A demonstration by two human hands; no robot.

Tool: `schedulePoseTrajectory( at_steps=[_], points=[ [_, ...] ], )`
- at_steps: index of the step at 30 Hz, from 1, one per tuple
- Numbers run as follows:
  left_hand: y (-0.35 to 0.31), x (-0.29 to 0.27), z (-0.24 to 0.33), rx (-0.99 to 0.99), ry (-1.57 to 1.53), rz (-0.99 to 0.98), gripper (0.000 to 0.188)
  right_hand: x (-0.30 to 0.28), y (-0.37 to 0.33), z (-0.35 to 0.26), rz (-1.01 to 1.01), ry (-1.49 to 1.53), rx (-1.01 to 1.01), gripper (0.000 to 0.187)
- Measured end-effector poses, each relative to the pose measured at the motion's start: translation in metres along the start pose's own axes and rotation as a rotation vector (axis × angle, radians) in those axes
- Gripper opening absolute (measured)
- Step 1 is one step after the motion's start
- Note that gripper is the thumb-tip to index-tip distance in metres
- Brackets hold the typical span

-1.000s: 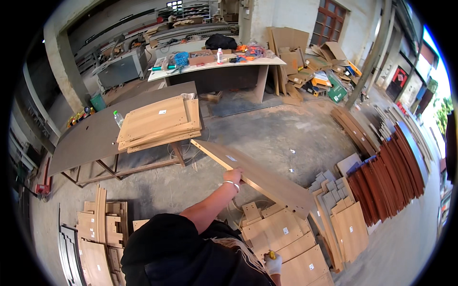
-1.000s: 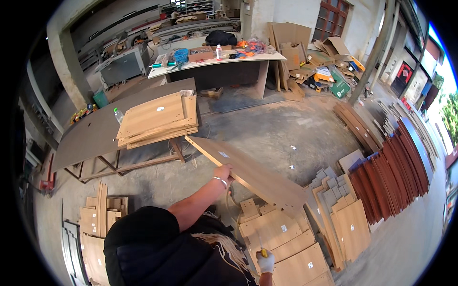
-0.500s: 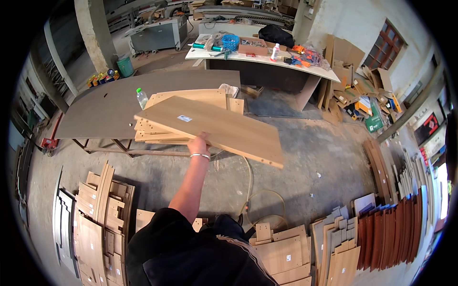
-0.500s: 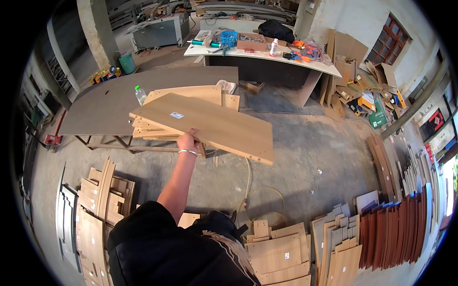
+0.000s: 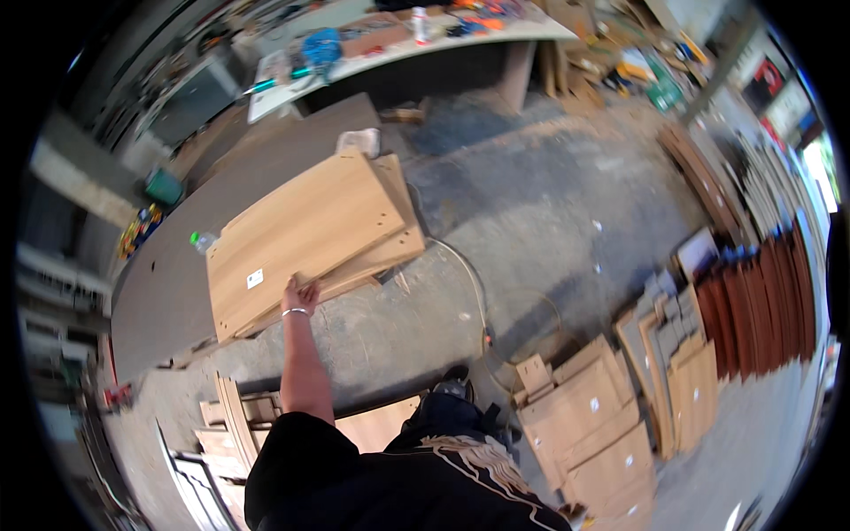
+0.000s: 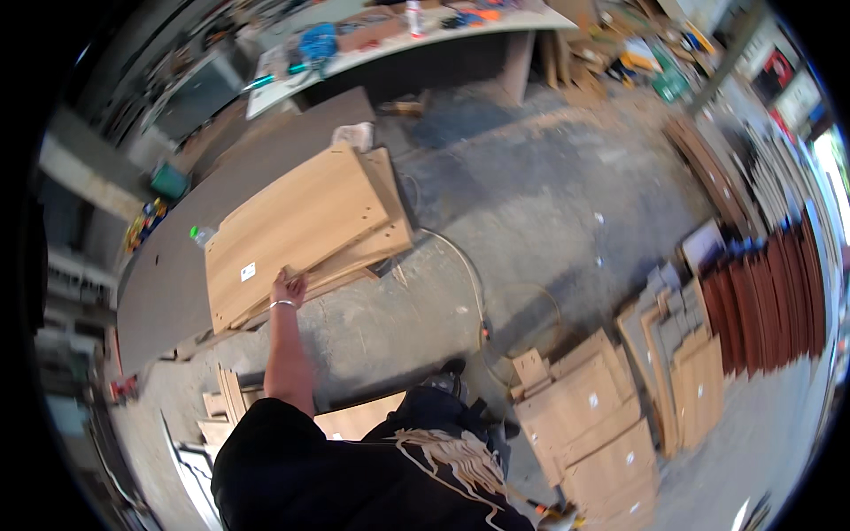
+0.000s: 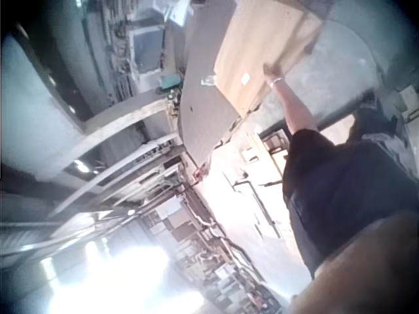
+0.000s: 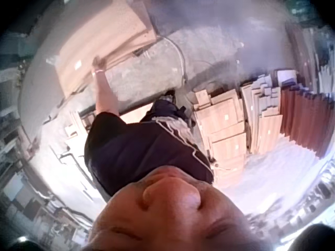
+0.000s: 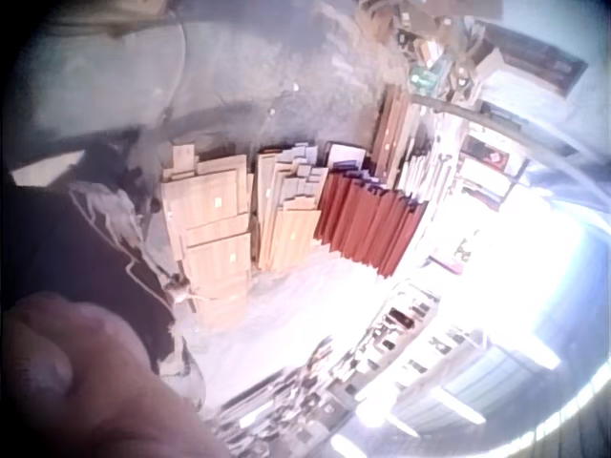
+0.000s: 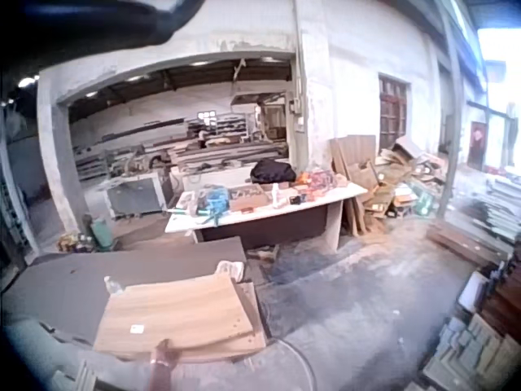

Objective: The person repeatedly picks up flat wooden panels from a stack, sprays their surfaces with a handheld spray gun, and places them onto a separate stack. The person handles the panels one at a time throughout the clip.

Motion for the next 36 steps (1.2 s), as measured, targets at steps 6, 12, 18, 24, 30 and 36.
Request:
schedulePoseTrajectory(
  at_steps=[6, 12, 18, 24, 30, 36],
  points=[
    [0.023, -0.029, 0.018, 0.118, 0.411, -0.066, 0.054, 0.13, -0.196, -0.039, -0.556, -0.795, 0.129, 0.024],
    [-0.073, -0.01, -0.164, -0.258, 1.161, -0.637, 0.027, 0.071, -0.173, 0.018, -0.346, -2.315, -0.136, 0.028],
    [-0.206, 0.032, -0.275, -0.255, 1.736, -1.259, 0.024, 0.085, -0.159, 0.06, -0.013, -1.936, 0.127, 0.032],
    [-0.225, 0.094, -0.343, -0.266, 1.887, -1.511, 0.015, 0.068, -0.159, 0.141, 0.037, -1.517, 0.362, 0.038],
    [-0.27, 0.117, -0.402, -0.171, 2.096, -1.752, 0.02, 0.092, -0.234, 0.166, -0.115, -1.433, 0.427, 0.034],
    [-0.297, 0.147, -0.452, -0.219, 2.274, -2.011, 0.023, 0.088, -0.328, 0.238, -0.178, -0.844, 0.585, 0.019]
  ],
)
Point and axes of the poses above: each hand's wrist, its own y-axis towards the middle knuckle, its own x-axis out of the palm, z = x × y, the point moved 8 cm from there along y, towards the middle knuckle, and after that the axes turned 14 degrees about x, right-handed, at the moved point
